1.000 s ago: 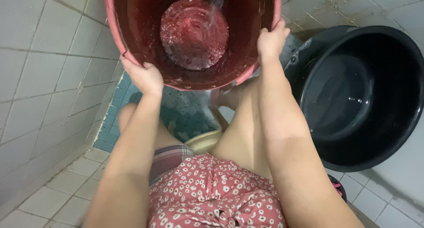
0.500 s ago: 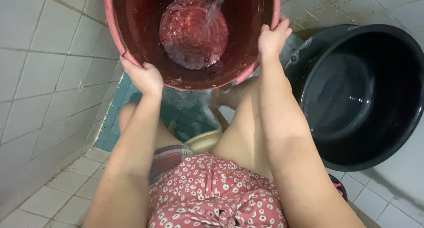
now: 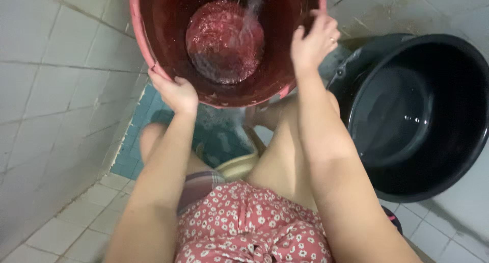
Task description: The person washes a white cloth by hand in a black basin filled with soapy water. They then rinse the cloth using water from a red bucket, transferring water with a red scoop. Finally, the person refills the red bucket with tap water and pours it into the black basin.
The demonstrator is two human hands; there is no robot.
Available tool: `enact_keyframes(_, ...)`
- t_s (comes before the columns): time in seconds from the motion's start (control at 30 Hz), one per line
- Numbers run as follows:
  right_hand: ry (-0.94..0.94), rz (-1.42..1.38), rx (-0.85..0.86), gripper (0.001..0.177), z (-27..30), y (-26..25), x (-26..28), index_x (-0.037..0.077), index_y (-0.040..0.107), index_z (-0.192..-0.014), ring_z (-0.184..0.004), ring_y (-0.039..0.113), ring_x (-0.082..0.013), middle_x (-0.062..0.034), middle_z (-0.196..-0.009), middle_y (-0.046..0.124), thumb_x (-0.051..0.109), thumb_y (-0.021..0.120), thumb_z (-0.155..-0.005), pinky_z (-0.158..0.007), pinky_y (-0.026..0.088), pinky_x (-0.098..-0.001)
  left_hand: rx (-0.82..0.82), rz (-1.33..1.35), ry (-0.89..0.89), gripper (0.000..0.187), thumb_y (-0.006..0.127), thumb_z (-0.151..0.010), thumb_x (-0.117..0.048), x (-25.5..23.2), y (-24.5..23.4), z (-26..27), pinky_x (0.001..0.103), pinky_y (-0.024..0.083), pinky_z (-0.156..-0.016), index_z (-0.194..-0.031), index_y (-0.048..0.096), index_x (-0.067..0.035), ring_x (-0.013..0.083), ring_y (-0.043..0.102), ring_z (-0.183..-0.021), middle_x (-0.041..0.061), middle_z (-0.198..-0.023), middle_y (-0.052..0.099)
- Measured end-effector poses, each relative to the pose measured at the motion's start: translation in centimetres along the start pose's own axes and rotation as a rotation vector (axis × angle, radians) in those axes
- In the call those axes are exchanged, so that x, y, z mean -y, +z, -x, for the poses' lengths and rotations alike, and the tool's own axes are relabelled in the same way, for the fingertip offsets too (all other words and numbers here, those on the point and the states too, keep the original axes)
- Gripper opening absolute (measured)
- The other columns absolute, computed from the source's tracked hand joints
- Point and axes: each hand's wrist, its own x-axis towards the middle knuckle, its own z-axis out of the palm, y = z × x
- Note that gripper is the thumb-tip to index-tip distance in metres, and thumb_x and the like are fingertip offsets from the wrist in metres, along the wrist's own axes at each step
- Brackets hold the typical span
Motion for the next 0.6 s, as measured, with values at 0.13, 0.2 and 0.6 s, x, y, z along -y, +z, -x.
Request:
enact_keyframes(0.13, -0.204, -0.447, 0.036, 0.023, -1.3, 4.2, 1.6, 0.018, 0.066, -0.113, -0.106, 0.063, -0.0239, -0.0056, -0.111, 0.061, 0.012, 0.071, -0.091, -0.092, 0.055, -0.0406, 0.0, 0.002, -0.033, 0.078, 0.061, -0.088, -0.004, 0.4, 0.0, -1.0, 0.048, 0.035, -0.118, -0.156, 0.022, 0.007, 0.0467, 0.045, -0.141, 0.031, -0.153, 0.042)
enact_keyframes(0.2, 0.053, -0.948, 0.267, 0.019, -3.5, 7.2, 2.5, 0.01, 0.065, -0.116, -0.098, 0.067, -0.02, -0.0051, -0.106, 0.064, 0.007, 0.064, -0.097, -0.087, 0.057, -0.0355, -0.02, -0.055, -0.006, 0.08, 0.063, -0.087, -0.004, 0.7, 0.4, -1.3, 0.049, 0.036, -0.116, -0.155, 0.022, 0.007, 0.0479, 0.045, -0.139, 0.033, -0.152, 0.042)
enact_keyframes(0.6, 0.884, -2.135, 0.566, 0.019, -14.0, 15.4, 8.1, -0.012, 0.058, -0.108, -0.092, 0.067, -0.0305, -0.0199, -0.101, 0.066, 0.0, 0.046, -0.1, -0.088, 0.06, -0.0393, -0.022, -0.127, 0.097, 0.094, 0.062, -0.08, 0.001, -4.5, -1.9, -1.7, 0.061, 0.019, -0.121, -0.163, 0.017, 0.002, 0.0428, 0.034, -0.15, 0.028, -0.165, 0.024)
